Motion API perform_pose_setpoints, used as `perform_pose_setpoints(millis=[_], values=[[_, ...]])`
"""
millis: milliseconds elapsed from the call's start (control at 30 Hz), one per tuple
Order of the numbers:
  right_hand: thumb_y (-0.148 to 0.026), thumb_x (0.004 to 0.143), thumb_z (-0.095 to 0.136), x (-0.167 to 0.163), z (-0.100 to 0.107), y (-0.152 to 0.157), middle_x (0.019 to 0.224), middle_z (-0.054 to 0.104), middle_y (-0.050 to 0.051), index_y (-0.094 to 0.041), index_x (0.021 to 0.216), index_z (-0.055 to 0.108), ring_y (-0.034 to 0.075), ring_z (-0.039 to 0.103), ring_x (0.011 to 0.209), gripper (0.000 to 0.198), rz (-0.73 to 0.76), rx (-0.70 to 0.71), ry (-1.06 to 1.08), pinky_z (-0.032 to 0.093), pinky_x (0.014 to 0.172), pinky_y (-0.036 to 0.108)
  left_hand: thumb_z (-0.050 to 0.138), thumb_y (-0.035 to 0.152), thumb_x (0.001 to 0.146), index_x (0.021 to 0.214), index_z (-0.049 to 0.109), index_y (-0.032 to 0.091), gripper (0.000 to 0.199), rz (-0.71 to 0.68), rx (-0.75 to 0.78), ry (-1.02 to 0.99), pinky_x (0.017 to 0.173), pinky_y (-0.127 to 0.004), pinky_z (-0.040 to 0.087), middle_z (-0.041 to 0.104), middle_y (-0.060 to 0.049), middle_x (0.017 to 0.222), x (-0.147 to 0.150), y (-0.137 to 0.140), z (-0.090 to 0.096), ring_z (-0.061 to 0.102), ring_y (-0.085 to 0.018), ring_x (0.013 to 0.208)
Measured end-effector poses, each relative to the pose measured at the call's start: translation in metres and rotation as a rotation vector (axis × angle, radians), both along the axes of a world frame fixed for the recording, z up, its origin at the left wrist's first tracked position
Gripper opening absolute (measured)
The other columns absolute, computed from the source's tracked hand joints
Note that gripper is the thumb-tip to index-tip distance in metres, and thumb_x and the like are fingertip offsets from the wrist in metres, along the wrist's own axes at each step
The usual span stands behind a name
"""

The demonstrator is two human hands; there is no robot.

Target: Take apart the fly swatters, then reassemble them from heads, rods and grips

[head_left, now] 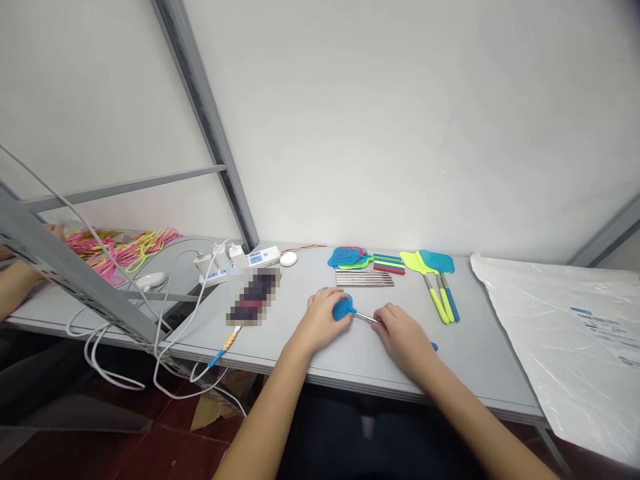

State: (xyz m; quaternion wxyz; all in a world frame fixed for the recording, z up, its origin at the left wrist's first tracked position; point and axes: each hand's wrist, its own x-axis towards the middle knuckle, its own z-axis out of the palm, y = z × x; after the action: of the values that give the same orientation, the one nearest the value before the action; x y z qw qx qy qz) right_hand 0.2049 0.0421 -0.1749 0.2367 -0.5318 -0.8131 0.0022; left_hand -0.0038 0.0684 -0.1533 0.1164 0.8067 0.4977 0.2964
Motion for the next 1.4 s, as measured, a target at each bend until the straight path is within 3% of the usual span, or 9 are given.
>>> perform_pose_setpoints(millis=[400, 667, 833, 967, 1033, 1200, 1300, 1400], values=[[-0.022, 0.092, 0.048, -0.001, 0.002, -0.001, 0.089, 0.057, 0.004, -0.021, 0.091, 0.054, 0.018, 0.054, 0.082, 0.007, -0.001, 0.015, -0.036, 0.041, 0.068, 0.028, 0.061, 0.030, 0.079, 0.107, 0.060, 0.028, 0.029, -0.017, -0.012, 0.013, 0.102, -0.043, 0.032, 0.056, -0.003, 0.124, 0.000, -0.002, 0.001, 0.047, -0.024, 0.117], [-0.022, 0.091, 0.051, -0.001, -0.003, 0.001, 0.086, 0.057, 0.003, -0.020, 0.088, 0.056, 0.017, 0.054, 0.077, 0.006, 0.020, 0.125, -0.110, 0.039, 0.066, 0.029, 0.063, 0.028, 0.076, 0.106, 0.063, 0.028, 0.029, -0.037, -0.013, -0.060, 0.102, -0.044, 0.030, 0.058, -0.004, 0.122, 0.001, -0.002, 0.001, 0.048, -0.025, 0.116], [-0.022, 0.092, 0.050, -0.001, -0.004, 0.000, 0.086, 0.057, 0.003, -0.020, 0.091, 0.057, 0.018, 0.054, 0.079, 0.008, 0.035, 0.167, -0.129, 0.039, 0.064, 0.029, 0.061, 0.028, 0.078, 0.105, 0.066, 0.026, 0.027, -0.067, -0.103, -0.418, 0.103, -0.039, 0.031, 0.060, -0.005, 0.122, -0.001, 0.001, 0.009, 0.050, -0.024, 0.118], [-0.021, 0.092, 0.048, -0.001, -0.002, -0.001, 0.087, 0.057, 0.003, -0.020, 0.091, 0.057, 0.018, 0.054, 0.081, 0.009, 0.049, 0.164, -0.133, 0.040, 0.063, 0.029, 0.063, 0.033, 0.075, 0.090, 0.069, 0.020, 0.020, 0.102, -0.231, -1.036, 0.096, -0.035, 0.038, 0.064, -0.007, 0.116, -0.010, 0.011, 0.010, 0.053, -0.024, 0.114], [-0.021, 0.092, 0.048, -0.001, -0.001, -0.001, 0.088, 0.057, 0.003, -0.020, 0.091, 0.057, 0.018, 0.054, 0.081, 0.009, 0.060, 0.159, -0.124, 0.040, 0.064, 0.029, 0.060, 0.037, 0.076, 0.089, 0.066, 0.020, 0.023, 0.195, -0.254, -1.222, 0.089, -0.033, 0.043, 0.063, -0.008, 0.118, -0.017, 0.017, 0.007, 0.055, -0.023, 0.110], [-0.021, 0.093, 0.047, 0.001, 0.002, -0.001, 0.090, 0.057, 0.004, -0.020, 0.094, 0.056, 0.018, 0.054, 0.083, 0.009, 0.069, 0.153, -0.042, 0.043, 0.068, 0.029, 0.056, 0.039, 0.077, 0.092, 0.064, 0.015, 0.029, 0.207, -0.332, -1.288, 0.081, -0.030, 0.047, 0.067, -0.010, 0.106, -0.028, 0.025, 0.000, 0.062, -0.018, 0.093], [-0.020, 0.092, 0.047, 0.004, 0.003, -0.002, 0.091, 0.057, 0.005, -0.020, 0.096, 0.056, 0.019, 0.054, 0.086, 0.009, 0.073, 0.159, 0.012, 0.043, 0.072, 0.030, 0.066, 0.036, 0.072, 0.098, 0.065, 0.014, 0.033, 0.157, -0.435, -1.202, 0.071, -0.027, 0.047, 0.069, -0.007, 0.087, -0.027, 0.020, 0.000, 0.063, -0.017, 0.078], [-0.018, 0.092, 0.048, 0.007, 0.004, -0.002, 0.091, 0.057, 0.005, -0.019, 0.095, 0.056, 0.020, 0.054, 0.086, 0.009, 0.073, 0.167, 0.033, 0.043, 0.074, 0.031, 0.074, 0.035, 0.067, 0.090, 0.067, 0.014, 0.032, 0.097, -0.514, -1.096, 0.061, -0.025, 0.046, 0.069, -0.005, 0.076, -0.025, 0.013, 0.003, 0.061, -0.016, 0.066]])
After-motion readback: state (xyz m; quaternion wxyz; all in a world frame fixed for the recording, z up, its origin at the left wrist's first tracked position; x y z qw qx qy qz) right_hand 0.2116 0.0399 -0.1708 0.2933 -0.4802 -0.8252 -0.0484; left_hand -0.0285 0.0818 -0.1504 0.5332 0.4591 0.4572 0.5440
